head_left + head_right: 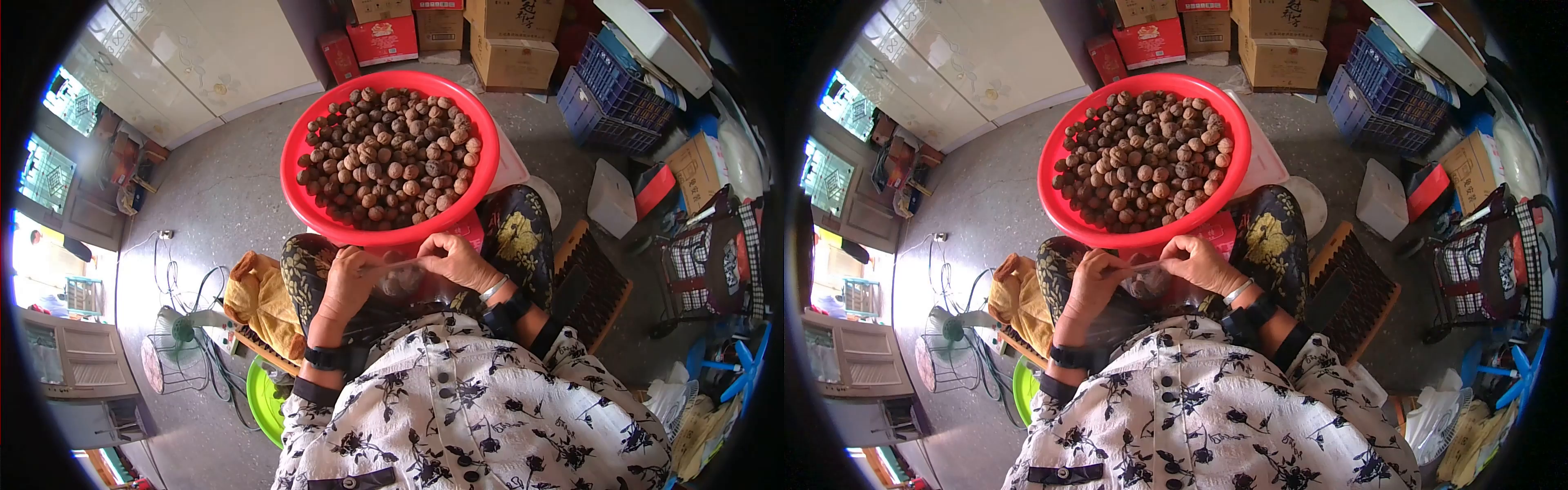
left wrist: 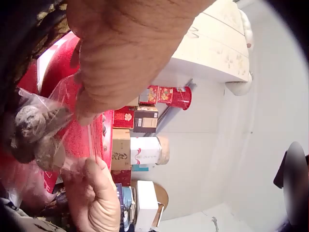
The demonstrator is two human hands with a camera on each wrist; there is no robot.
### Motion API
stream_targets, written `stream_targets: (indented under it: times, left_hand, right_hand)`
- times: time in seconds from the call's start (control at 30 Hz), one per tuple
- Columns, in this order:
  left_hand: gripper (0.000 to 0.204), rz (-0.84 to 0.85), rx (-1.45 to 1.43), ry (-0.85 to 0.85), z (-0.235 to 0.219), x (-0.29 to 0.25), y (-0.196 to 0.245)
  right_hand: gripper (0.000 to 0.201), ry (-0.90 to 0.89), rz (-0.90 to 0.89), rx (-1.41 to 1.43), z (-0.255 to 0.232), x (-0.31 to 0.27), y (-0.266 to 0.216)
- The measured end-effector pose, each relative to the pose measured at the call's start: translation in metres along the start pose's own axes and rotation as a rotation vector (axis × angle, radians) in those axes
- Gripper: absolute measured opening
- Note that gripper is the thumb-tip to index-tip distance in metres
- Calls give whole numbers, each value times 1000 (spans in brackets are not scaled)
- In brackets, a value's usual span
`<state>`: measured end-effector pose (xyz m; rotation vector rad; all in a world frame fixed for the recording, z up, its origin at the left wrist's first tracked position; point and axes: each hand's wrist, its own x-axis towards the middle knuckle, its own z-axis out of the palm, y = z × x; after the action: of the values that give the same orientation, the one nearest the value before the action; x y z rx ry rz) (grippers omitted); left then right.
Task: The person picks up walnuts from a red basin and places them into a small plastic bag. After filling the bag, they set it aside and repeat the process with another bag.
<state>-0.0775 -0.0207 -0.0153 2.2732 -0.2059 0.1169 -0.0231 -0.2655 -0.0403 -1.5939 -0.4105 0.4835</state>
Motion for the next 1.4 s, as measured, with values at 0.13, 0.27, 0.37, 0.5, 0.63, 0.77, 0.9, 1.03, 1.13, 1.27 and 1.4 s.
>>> stream_targets:
  times: [0.13, 0.27, 0.37, 0.5, 0.63, 0.77, 0.9, 1.03, 1.13, 1.27, 1.4]
  left_hand:
    - [12, -74, 12, -4, -10, -4, -1]
    - [13, -118, -33, -18, -21, -5, 12]
    - [14, 10, 46, 23, -20, 0, 24]
    - [15, 198, 161, -6, -9, 4, 18]
    - [10, 143, 151, -49, 0, 8, 8]
    - [8, 175, 125, -21, 3, 10, 10]
    - [5, 185, 138, -52, 3, 13, 12]
    - [7, 163, 127, -92, -1, 14, 16]
    - [9, 150, 124, -96, -5, 13, 22]
    - [10, 106, 123, -117, -5, 10, 12]
    - [11, 83, 60, -72, -6, 7, 11]
  right_hand:
    - [5, -10, -2, 39, -2, 1, 1]
    - [7, -11, 3, 81, -4, 0, -3]
    - [9, 3, -34, 4, -4, -1, -10]
    - [9, 37, -43, -7, -5, -1, -6]
    - [12, 7, -49, -23, -4, -3, -4]
    - [19, 6, -106, -120, 3, -4, -9]
    - [19, 67, -188, -167, 9, -4, -9]
    - [17, 71, -218, -228, 7, -2, -3]
    - [14, 75, -213, -195, 8, -4, -7]
    - [11, 66, -197, -10, 9, -3, -5]
    - [10, 23, -121, -61, 3, -5, -7]
